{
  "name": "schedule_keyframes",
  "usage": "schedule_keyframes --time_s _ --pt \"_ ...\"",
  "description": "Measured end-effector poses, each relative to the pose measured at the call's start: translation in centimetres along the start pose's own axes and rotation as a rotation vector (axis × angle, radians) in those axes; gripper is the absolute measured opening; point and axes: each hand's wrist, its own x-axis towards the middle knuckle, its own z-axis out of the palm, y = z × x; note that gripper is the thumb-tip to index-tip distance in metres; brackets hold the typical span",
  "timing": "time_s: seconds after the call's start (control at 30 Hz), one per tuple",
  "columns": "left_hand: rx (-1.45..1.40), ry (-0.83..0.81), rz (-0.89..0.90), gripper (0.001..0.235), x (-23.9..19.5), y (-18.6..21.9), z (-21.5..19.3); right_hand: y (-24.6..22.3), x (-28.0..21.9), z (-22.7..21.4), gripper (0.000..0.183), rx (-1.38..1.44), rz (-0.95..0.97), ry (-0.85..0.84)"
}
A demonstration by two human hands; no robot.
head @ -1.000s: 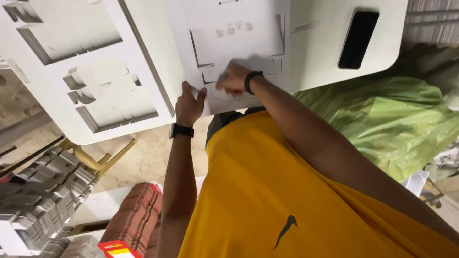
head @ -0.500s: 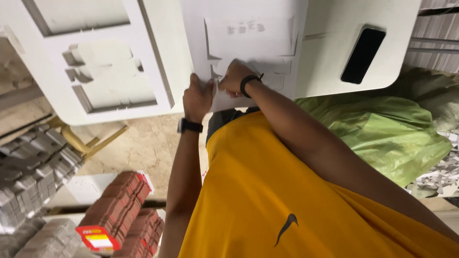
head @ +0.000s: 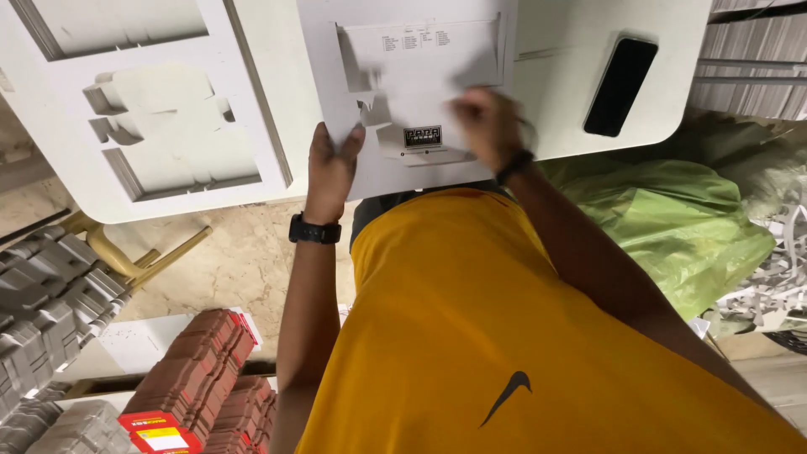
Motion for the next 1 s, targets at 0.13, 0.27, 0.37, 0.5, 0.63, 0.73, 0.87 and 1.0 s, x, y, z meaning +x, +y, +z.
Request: schedule_keyframes --time_s 0.13,0.27,0.37,0.5,0.63,0.73,0.87,1.0 --pt "-0.352 -0.07 -0.029 0.027 -0.7 0.3 -0.8 1.3 -3.9 -4.8 0.035 -0.199 0.411 0.142" --pt "-0.002 -0.078 -0.06 0.038 2.8 -7.8 -3.6 1.3 -4.9 -3.8 0.063 0.442 0.927 -0.121" --pt "0.594 0.067 0.049 0.053 4.2 -10.1 -4.0 5.1 -5.4 -2.1 0.055 0.275 0.807 -0.207" --pt "0.719 0.319 0.653 0.082 7.2 -12.4 0.7 10.9 -6.2 0.2 0.054 0.08 0.754 -0.17" --pt "0.619 0.238 0.807 0.067 9.6 -9.1 9.3 1.8 -1.8 -3.9 0.047 0.204 0.88 -0.143" --pt "0.854 0.029 0.292 0.105 10.7 -6.3 14.0 2.4 -1.2 -3.5 0.03 0.118 0.786 -0.12" --pt "0.794 0.198 0.074 0.148 13.8 -10.1 18.1 4.4 -1.4 -1.7 0.041 -0.063 0.572 0.081" --pt "0.848 0.155 -0.109 0.157 12.3 -6.4 17.6 6.3 -2.4 0.5 0.046 -0.464 0.128 0.12"
